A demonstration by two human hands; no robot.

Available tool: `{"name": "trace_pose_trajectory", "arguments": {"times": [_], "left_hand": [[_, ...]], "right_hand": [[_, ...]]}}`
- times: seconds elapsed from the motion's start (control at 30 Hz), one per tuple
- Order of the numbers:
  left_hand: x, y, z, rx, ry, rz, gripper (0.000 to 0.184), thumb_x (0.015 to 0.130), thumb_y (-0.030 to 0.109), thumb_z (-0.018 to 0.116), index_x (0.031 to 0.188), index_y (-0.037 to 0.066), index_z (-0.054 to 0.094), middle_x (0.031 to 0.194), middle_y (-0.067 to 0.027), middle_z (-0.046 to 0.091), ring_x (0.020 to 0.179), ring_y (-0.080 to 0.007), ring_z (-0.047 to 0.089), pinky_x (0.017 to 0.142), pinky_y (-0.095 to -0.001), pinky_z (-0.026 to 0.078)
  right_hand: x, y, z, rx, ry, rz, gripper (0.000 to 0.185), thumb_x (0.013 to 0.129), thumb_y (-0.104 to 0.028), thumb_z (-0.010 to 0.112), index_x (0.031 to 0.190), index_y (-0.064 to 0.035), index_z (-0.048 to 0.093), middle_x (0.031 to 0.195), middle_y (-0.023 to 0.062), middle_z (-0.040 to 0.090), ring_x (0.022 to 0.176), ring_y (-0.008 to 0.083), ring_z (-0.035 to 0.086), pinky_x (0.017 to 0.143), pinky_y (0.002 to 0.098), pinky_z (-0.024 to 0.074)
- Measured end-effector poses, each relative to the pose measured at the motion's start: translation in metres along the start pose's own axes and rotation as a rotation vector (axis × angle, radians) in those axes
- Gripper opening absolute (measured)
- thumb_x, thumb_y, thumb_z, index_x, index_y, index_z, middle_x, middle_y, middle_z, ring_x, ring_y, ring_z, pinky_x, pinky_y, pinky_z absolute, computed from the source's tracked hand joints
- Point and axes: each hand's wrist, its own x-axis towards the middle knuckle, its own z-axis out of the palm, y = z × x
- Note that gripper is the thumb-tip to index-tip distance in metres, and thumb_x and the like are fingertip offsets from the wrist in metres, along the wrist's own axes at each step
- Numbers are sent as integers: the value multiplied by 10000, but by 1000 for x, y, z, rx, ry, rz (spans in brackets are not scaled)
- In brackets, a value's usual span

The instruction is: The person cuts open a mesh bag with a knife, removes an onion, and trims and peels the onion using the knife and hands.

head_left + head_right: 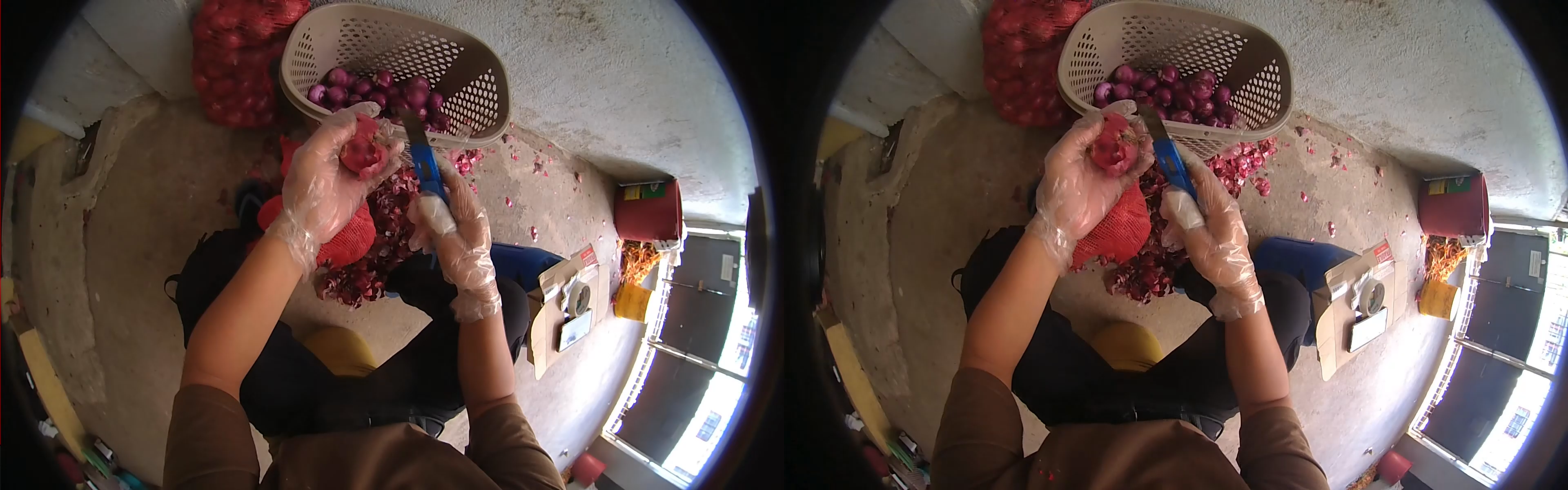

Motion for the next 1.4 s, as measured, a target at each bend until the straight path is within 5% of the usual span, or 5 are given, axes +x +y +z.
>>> {"name": "trace_pose_trajectory", "arguments": {"times": [0.33, 0.6, 0.93, 1.23, 1.4], "left_hand": [[-3, -13, 4, 164, 46, 54, 400, 973, 201, 538, 1342, 55, 487, 1118, -23, 584, 1071, -172, 563, 1015, -384, 444], [-8, -14, 6, 116, -121, -47, 383, 1006, 212, 507, 1385, 174, 470, 1152, 52, 561, 1057, -84, 537, 931, -375, 455], [-5, -23, -1, 318, -237, 60, 410, 1052, 330, 427, 1393, 102, 447, 1256, -8, 527, 1168, -137, 495, 1025, -390, 408], [-8, -23, 0, 281, -224, 92, 406, 1009, 76, 479, 1408, 24, 429, 1151, 15, 556, 1042, -41, 520, 957, -209, 406], [-9, -25, 0, 245, -203, 98, 413, 1010, 79, 483, 1411, 7, 418, 1206, -11, 549, 1102, -65, 529, 1004, -231, 399]], "right_hand": [[-2, 7, 7, -245, -42, -120, 618, 942, -327, 552, 1468, -50, 386, 728, 100, 593, 652, 155, 559, 624, 324, 467], [6, 2, 11, -413, 16, -124, 672, 961, -273, 553, 1534, -67, 269, 1232, 276, 620, 1149, 397, 621, 911, 416, 487], [-2, -7, 1, 11, -154, 131, 706, 912, -203, 500, 1553, -62, 242, 848, 45, 568, 655, 77, 487, 650, 228, 445], [-1, 21, 14, 631, -76, 254, 530, 1024, -257, 485, 1486, -54, 326, 700, -26, 477, 571, 64, 430, 492, 199, 329], [-4, 21, 20, 488, -76, 123, 536, 997, -236, 553, 1472, -75, 364, 761, -66, 469, 606, 36, 432, 518, 181, 342]]}}
